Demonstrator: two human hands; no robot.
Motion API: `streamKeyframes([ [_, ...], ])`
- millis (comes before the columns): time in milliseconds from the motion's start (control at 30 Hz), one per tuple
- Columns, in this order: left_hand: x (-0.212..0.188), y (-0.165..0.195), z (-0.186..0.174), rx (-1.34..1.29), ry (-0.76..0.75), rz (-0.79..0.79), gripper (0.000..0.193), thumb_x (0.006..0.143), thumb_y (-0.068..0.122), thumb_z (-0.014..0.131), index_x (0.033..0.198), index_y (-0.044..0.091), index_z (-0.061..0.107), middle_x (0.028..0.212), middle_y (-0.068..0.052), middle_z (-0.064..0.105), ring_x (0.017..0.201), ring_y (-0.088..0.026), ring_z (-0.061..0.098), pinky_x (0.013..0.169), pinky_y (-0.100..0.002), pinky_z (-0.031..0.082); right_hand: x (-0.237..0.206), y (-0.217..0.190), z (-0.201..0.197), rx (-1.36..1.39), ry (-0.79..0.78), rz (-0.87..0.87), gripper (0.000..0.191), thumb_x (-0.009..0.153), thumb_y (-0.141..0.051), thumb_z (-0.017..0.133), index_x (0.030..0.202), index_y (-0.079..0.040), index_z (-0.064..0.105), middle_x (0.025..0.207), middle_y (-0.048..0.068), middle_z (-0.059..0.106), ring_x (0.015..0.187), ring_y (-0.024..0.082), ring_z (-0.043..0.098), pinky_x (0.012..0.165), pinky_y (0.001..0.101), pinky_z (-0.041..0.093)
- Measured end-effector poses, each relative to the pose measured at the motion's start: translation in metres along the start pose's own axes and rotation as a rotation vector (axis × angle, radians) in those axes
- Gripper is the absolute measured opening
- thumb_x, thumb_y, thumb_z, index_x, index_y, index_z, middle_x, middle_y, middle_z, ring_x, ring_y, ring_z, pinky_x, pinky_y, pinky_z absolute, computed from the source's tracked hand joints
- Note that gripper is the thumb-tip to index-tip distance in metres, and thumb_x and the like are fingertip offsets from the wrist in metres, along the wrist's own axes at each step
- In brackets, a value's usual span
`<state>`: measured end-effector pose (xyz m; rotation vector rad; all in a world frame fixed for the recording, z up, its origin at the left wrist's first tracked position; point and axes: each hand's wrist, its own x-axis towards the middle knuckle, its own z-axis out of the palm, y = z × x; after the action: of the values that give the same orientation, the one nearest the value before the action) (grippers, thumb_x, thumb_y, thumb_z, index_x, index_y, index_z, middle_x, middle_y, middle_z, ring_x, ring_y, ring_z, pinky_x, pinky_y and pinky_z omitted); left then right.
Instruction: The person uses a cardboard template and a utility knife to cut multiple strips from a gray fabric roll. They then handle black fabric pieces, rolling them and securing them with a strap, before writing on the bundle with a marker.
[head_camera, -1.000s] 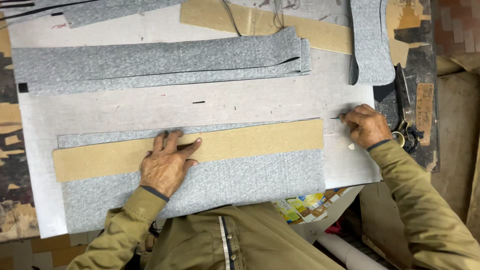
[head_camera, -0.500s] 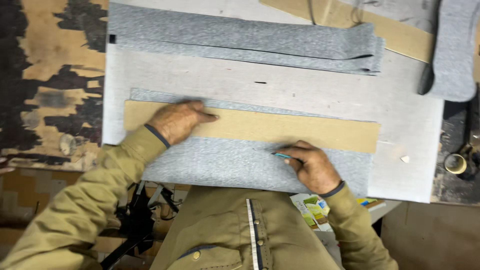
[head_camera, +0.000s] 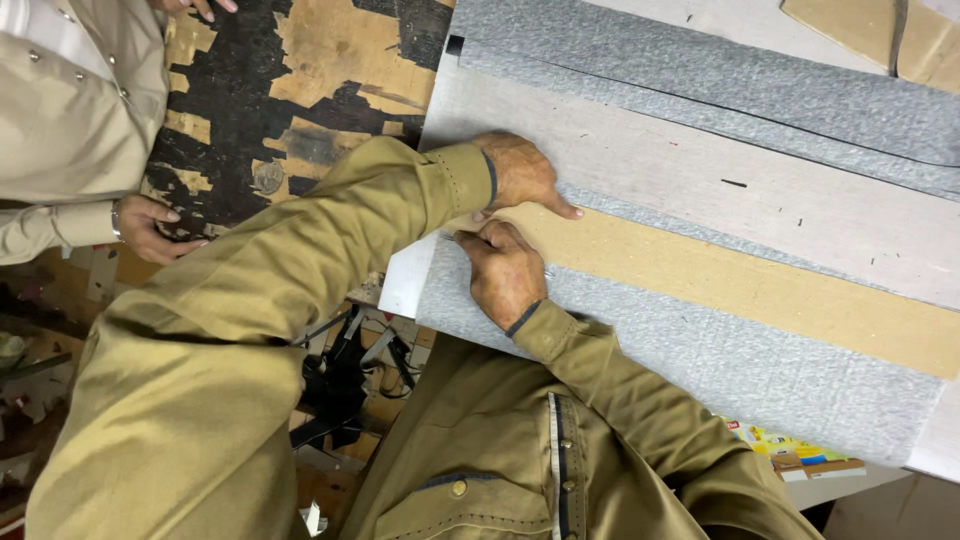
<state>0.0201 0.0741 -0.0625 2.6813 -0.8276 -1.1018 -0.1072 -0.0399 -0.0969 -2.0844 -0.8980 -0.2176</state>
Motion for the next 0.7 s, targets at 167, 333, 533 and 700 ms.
streamKeyframes([
  [167, 0.011, -0.011, 0.009, -0.026, 0.073, 0.043, 0.075, 0.091, 0.076, 0.043, 0.096, 0.009, 0.075, 0.095, -0.018, 0.072, 0.102, -0.035, 0.066, 0.092, -0.05, 0.05, 0.013, -0.008, 0.022, -0.063, -0.093, 0.07, 0.043, 0.073, 0.01, 0.065, 0.111, -0.005, 0.078, 0.105, 0.014, 0.069, 0.101, 0.033, 0.068, 0.084, 0.0408, 0.058],
  [333, 0.004, -0.003, 0.0, -0.091, 0.02, 0.001, 0.077, 0.095, 0.074, 0.043, 0.091, 0.004, 0.077, 0.093, -0.016, 0.072, 0.099, -0.032, 0.069, 0.096, -0.05, 0.05, 0.005, 0.0, 0.029, -0.17, -0.132, 0.015, 0.043, 0.068, 0.001, 0.067, 0.11, 0.001, 0.074, 0.109, 0.019, 0.067, 0.109, 0.035, 0.065, 0.091, 0.0424, 0.057],
  [533, -0.009, 0.017, -0.01, -0.089, -0.128, -0.106, 0.076, 0.101, 0.069, 0.036, 0.095, 0.002, 0.071, 0.063, -0.013, 0.058, 0.069, -0.027, 0.072, 0.082, -0.041, 0.058, -0.038, 0.041, -0.065, -0.227, -0.258, 0.129, 0.046, 0.065, 0.002, 0.07, 0.111, 0.001, 0.074, 0.108, 0.016, 0.068, 0.108, 0.034, 0.065, 0.085, 0.041, 0.057],
  [700, -0.003, 0.012, -0.004, 0.069, 0.029, 0.119, 0.045, 0.102, 0.05, 0.038, 0.114, 0.019, 0.068, 0.058, -0.001, 0.052, 0.062, -0.015, 0.069, 0.083, -0.035, 0.057, -0.089, 0.099, -0.201, -0.275, -0.25, 0.155, 0.047, 0.06, 0.01, 0.068, 0.104, -0.003, 0.078, 0.095, 0.013, 0.069, 0.1, 0.033, 0.067, 0.081, 0.0413, 0.06],
])
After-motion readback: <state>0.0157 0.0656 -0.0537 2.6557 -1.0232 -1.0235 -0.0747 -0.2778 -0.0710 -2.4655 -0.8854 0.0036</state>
